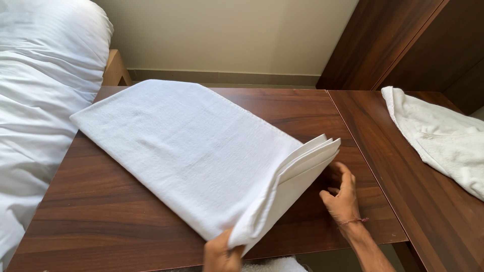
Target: The person folds a white towel on a wooden table, rolling it into a tight cylinder and tucking the end to secure it. They then unfold the towel, smooth it out, and refold it into a compact roll. Finally, the person picks up a white bathrobe and begins to unfold it on the table.
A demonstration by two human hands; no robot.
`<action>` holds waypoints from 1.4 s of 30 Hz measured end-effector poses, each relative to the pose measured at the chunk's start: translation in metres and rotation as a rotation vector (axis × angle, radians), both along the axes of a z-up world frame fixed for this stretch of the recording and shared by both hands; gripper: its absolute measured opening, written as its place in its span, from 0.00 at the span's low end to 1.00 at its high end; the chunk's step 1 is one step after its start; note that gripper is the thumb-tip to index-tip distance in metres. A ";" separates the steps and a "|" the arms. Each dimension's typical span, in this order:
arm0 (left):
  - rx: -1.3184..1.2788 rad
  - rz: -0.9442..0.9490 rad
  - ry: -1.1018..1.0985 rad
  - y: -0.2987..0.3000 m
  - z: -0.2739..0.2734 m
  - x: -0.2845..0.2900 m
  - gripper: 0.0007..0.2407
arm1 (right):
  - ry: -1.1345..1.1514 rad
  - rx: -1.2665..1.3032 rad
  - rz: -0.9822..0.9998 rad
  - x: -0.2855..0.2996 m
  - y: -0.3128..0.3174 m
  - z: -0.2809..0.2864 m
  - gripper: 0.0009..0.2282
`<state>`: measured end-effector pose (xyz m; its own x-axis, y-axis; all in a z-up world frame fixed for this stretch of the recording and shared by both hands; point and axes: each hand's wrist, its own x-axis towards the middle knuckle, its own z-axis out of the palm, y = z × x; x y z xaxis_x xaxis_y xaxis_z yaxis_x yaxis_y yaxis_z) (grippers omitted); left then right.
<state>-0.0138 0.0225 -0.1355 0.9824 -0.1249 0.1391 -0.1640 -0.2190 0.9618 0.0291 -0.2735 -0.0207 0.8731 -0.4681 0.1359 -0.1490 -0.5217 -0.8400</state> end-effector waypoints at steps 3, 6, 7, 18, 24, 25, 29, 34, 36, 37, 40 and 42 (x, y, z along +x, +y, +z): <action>-0.082 0.022 -0.048 0.047 -0.009 -0.009 0.15 | -0.043 0.177 0.087 0.000 -0.007 -0.007 0.44; 0.039 0.024 0.119 0.084 -0.011 -0.011 0.15 | 0.018 0.249 0.236 0.005 0.004 0.012 0.51; 0.038 0.030 0.118 0.088 -0.002 -0.012 0.15 | 0.017 0.249 0.243 0.007 0.004 0.013 0.51; 0.011 0.452 0.022 0.104 0.035 -0.030 0.13 | 0.010 0.384 0.426 0.035 -0.006 0.018 0.25; 0.245 0.642 0.372 0.111 0.051 -0.017 0.12 | 0.299 0.108 0.345 0.079 0.020 0.001 0.23; 0.245 0.641 0.373 0.112 0.046 -0.015 0.12 | 0.301 0.108 0.344 0.082 0.022 -0.004 0.23; 0.368 0.716 0.399 0.110 0.037 -0.005 0.14 | 0.316 -0.113 0.310 0.082 0.022 -0.014 0.22; 0.619 0.706 0.477 0.102 0.088 0.010 0.18 | 0.267 -0.201 0.234 0.049 0.024 -0.015 0.22; 0.646 0.657 0.509 0.102 0.097 0.017 0.16 | 0.254 -0.304 0.192 0.036 0.023 -0.021 0.24; 0.647 0.655 0.512 0.107 0.089 0.023 0.16 | 0.258 -0.304 0.192 0.026 0.024 -0.026 0.24; 0.632 0.611 0.144 0.117 0.074 0.047 0.14 | 0.365 -0.500 0.142 -0.003 0.030 -0.033 0.26; 0.629 0.553 0.036 0.127 0.075 0.064 0.13 | 0.429 -0.724 0.039 -0.028 0.043 -0.035 0.28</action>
